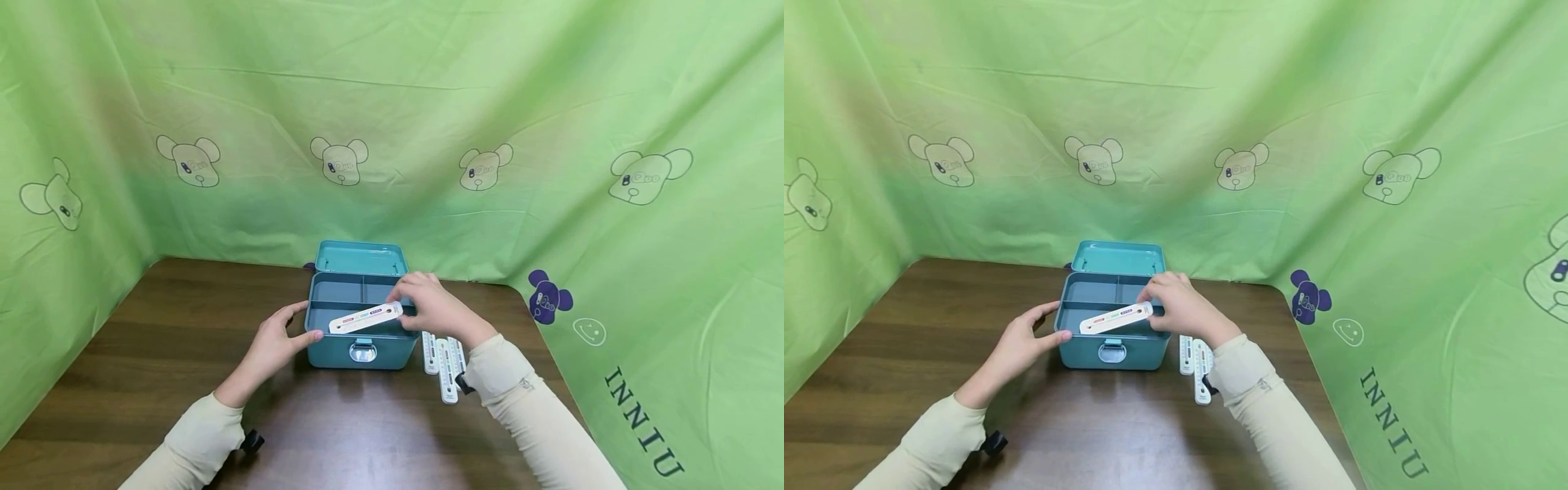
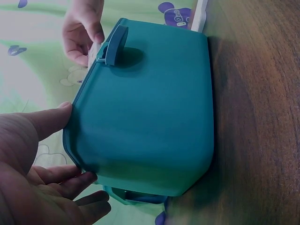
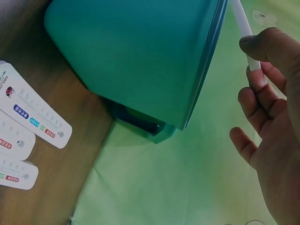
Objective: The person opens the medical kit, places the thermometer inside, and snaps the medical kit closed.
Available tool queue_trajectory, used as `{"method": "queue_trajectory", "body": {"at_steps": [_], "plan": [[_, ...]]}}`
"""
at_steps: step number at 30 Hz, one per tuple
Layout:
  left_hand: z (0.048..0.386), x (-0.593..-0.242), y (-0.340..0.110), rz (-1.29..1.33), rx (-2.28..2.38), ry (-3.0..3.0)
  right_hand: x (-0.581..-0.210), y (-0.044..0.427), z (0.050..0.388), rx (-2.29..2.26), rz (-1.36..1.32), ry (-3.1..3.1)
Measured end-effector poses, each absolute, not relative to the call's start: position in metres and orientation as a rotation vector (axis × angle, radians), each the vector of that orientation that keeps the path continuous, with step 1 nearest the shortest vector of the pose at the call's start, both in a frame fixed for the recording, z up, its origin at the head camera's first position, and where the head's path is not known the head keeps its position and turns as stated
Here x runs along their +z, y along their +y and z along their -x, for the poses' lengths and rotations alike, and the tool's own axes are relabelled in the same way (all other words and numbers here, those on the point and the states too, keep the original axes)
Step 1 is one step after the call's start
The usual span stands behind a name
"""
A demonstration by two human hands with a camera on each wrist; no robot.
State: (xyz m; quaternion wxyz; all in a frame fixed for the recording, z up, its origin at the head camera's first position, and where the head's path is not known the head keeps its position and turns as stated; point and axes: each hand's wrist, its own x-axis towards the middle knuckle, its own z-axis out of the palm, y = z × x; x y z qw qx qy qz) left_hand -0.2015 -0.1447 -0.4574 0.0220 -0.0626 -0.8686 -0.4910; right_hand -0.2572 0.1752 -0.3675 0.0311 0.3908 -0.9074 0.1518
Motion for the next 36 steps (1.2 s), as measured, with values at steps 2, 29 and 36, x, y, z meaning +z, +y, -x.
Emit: {"method": "queue_trajectory", "body": {"at_steps": [2,29,36], "plan": [[0.202,-0.457,-0.145,0.2,-1.516,-2.694,-0.367,0.173,0.258,0.458,-1.218,-2.809],[0.203,-0.457,-0.144,0.208,-1.522,-2.677,-0.366,0.154,0.272,0.483,-1.432,-2.985],[0.203,-0.457,-0.144,0.193,-1.538,-2.686,-0.368,0.149,0.273,0.452,-1.441,-2.983]]}}
